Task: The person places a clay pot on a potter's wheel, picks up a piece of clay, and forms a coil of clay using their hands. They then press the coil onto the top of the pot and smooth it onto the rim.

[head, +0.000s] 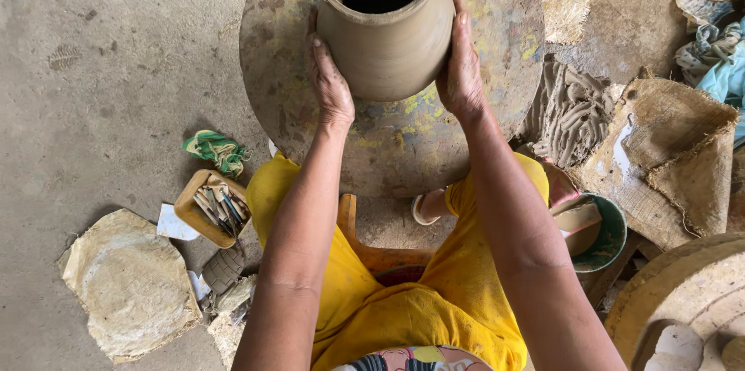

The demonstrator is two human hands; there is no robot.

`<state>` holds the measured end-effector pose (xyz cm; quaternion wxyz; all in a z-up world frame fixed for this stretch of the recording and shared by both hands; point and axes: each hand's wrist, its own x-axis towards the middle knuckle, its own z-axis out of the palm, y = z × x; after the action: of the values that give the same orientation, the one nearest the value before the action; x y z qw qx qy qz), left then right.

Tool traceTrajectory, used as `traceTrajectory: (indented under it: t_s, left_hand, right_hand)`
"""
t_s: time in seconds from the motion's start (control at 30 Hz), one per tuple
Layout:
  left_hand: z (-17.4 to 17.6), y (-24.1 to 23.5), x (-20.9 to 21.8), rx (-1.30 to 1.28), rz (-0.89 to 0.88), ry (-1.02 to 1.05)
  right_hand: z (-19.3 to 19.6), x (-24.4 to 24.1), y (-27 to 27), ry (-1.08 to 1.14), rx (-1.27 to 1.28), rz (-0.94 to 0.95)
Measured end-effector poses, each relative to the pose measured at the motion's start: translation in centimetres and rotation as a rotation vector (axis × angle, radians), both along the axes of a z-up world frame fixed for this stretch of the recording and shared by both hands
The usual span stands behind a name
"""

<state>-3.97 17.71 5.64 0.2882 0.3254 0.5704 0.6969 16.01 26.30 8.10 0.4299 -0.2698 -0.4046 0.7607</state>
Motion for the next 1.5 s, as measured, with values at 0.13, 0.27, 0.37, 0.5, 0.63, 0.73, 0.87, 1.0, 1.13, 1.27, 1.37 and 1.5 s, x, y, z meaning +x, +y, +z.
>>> traceTrajectory:
  t_s: [0.13, 0.27, 0.37, 0.5, 0.63, 0.73, 0.87, 1.0, 1.13, 1.27, 1.37, 1.5]
  left_hand:
    - [0.3, 0.4, 0.0, -0.005, 0.009, 0.005]
    - [0.3, 1.2, -1.5, 0.011, -0.068, -0.158]
    - [0.8, 1.6, -2.0, 0.034, -0.133, -0.117]
    - [1.1, 1.2, -1.1, -0.021, -0.064, -0.054]
    - [-0.3, 0.9, -0.6, 0.007, -0.022, -0.067]
    - [-1.5, 0.9, -0.9, -0.018, 0.026, 0.069]
    - [-0.5, 0.3, -2.0, -0.056, -0.028, 0.140]
    - [6.4, 1.4, -2.7, -0.051, -0.051, 0.368]
    - [12.9, 4.0, -1.0, 0.199, -0.171, 0.359]
    - [15.0, 5.0, 0.4, 0.109, -0.182, 0.417]
    - [15.0, 5.0, 0.3, 0.166, -0.164, 0.381]
    - [18.0, 4.0, -1.7, 0.032, -0.195, 0.304]
  right_hand:
    - [0.5, 0.1, 0.3, -0.026, 0.043, 0.026]
    - [-0.4, -0.3, -1.0, -0.020, 0.043, -0.018]
    - [-0.7, -0.3, -1.4, -0.014, 0.057, -0.046]
    - [-0.6, -0.4, -0.9, 0.001, 0.038, -0.049]
    - [-0.8, 0.0, -0.6, -0.016, 0.061, -0.037]
    - [-0.9, -0.1, -0.4, -0.018, 0.047, -0.013]
    - [-0.3, 0.4, -0.6, -0.459, 0.314, -0.199]
    - [4.7, 0.5, -1.6, -0.520, 0.496, -0.370]
    - [9.8, -1.5, -1.7, -0.484, 0.579, -0.327]
    - [11.6, -4.2, -1.8, -0.396, 0.578, -0.301]
    - [11.3, -5.1, -2.5, -0.397, 0.588, -0.329]
    - [12.5, -2.6, -1.7, -0.498, 0.657, -0.263]
